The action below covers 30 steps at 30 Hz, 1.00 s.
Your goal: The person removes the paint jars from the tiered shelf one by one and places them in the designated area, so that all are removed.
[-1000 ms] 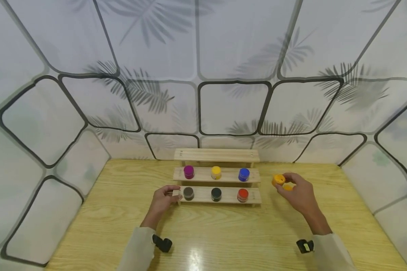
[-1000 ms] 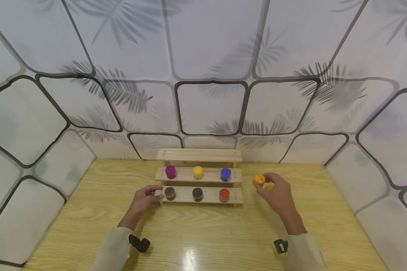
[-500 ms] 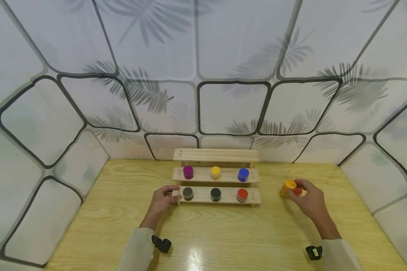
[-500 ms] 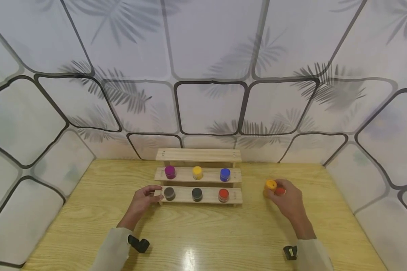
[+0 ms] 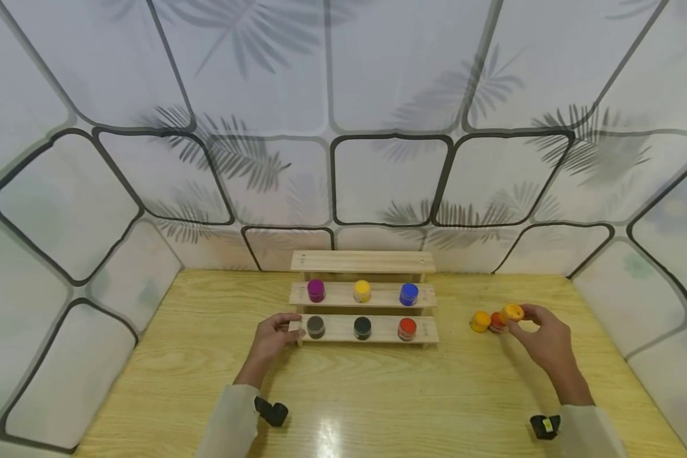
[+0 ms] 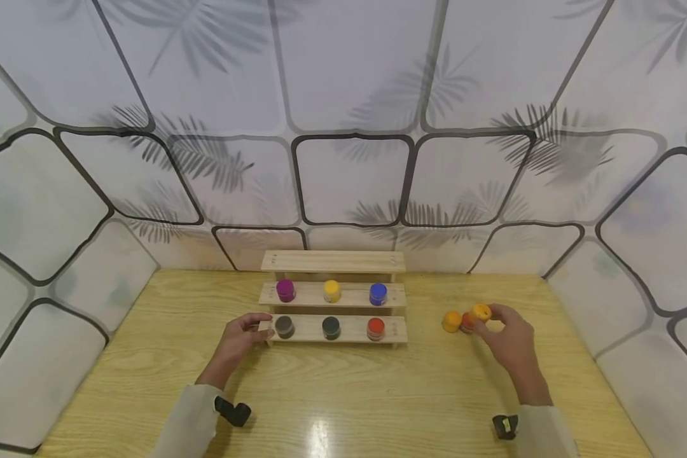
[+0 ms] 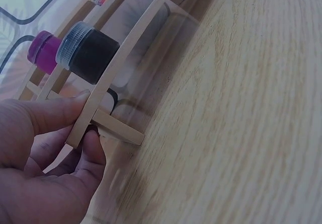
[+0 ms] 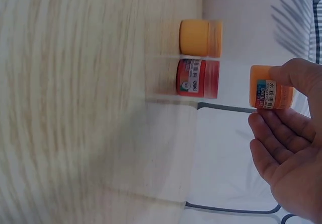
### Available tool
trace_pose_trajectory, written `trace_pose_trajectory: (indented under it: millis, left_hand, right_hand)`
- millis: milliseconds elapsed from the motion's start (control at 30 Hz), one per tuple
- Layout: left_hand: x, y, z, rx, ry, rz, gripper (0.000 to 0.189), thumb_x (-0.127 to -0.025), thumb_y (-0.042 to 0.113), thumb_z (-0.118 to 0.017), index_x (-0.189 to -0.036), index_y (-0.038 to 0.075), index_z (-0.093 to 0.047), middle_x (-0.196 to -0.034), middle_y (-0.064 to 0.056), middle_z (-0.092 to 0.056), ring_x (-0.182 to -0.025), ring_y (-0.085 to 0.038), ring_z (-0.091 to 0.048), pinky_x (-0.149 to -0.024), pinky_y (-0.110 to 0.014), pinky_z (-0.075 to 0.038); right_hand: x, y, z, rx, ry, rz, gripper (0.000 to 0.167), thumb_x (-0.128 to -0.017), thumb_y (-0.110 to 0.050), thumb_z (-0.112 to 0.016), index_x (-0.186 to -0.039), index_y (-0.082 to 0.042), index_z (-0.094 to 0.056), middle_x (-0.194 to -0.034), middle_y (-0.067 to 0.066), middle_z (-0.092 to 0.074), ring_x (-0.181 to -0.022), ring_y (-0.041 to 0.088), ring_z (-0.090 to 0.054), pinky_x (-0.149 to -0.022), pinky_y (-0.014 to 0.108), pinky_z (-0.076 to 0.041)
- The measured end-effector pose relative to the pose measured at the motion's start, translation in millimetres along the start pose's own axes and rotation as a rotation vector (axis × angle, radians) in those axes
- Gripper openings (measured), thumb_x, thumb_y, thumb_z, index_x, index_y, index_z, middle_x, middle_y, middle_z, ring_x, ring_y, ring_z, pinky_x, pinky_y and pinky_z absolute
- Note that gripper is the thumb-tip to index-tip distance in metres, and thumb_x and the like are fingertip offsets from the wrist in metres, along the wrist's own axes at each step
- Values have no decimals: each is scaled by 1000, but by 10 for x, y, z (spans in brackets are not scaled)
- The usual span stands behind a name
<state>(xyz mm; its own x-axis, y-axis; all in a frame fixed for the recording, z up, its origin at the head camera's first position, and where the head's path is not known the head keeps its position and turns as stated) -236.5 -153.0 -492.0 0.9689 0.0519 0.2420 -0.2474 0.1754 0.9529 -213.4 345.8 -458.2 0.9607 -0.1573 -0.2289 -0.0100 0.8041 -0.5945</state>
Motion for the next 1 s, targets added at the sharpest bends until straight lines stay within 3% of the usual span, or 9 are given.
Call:
trace_pose_trajectory:
  millis: [400, 733, 1000]
  left_hand:
    - [30, 37, -2, 0, -5, -8, 32, -81, 2, -71, -111, -5, -64, -109, -16, -57, -81, -14, -47, -68, -27, -44]
    - [-157, -235, 5, -11, -4, 9, 34, -82, 8, -72, -114, 1, -65, -125, -14, -51, -99, -20, -46, -74, -26, -42]
    - [-180, -259, 22, -39, 19, 5, 32, -81, 10, -74, -112, 4, -67, -122, -12, -53, -100, -20, -47, -76, -25, -42]
  right_hand:
    - [-28, 268, 38, 21, -2, -67, 45, -90, -25, -64, -117, 9, -55, -110, 33, -61, -103, 49, -54, -81, 58, -45]
    - [-63, 491, -32, 48, -96, -136, 51, -91, -30, -62, -119, 11, -52, -108, 32, -60, -102, 48, -53, -78, 54, -48]
    - [-109, 576, -103, 47, -157, -145, 54, -91, -32, -61, -120, 12, -51, -110, 33, -59, -99, 47, -54, -72, 48, -51]
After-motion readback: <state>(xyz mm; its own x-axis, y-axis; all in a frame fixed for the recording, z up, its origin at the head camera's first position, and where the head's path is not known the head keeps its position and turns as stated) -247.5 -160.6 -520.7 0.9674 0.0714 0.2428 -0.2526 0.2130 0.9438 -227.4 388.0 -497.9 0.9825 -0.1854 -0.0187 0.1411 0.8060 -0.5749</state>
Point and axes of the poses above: each hand's wrist, its own x-axis away from the middle knuckle, its own z-axis out of the back of the hand, y = z × x, the point moved 5 cm from there along -x, towards the middle knuckle
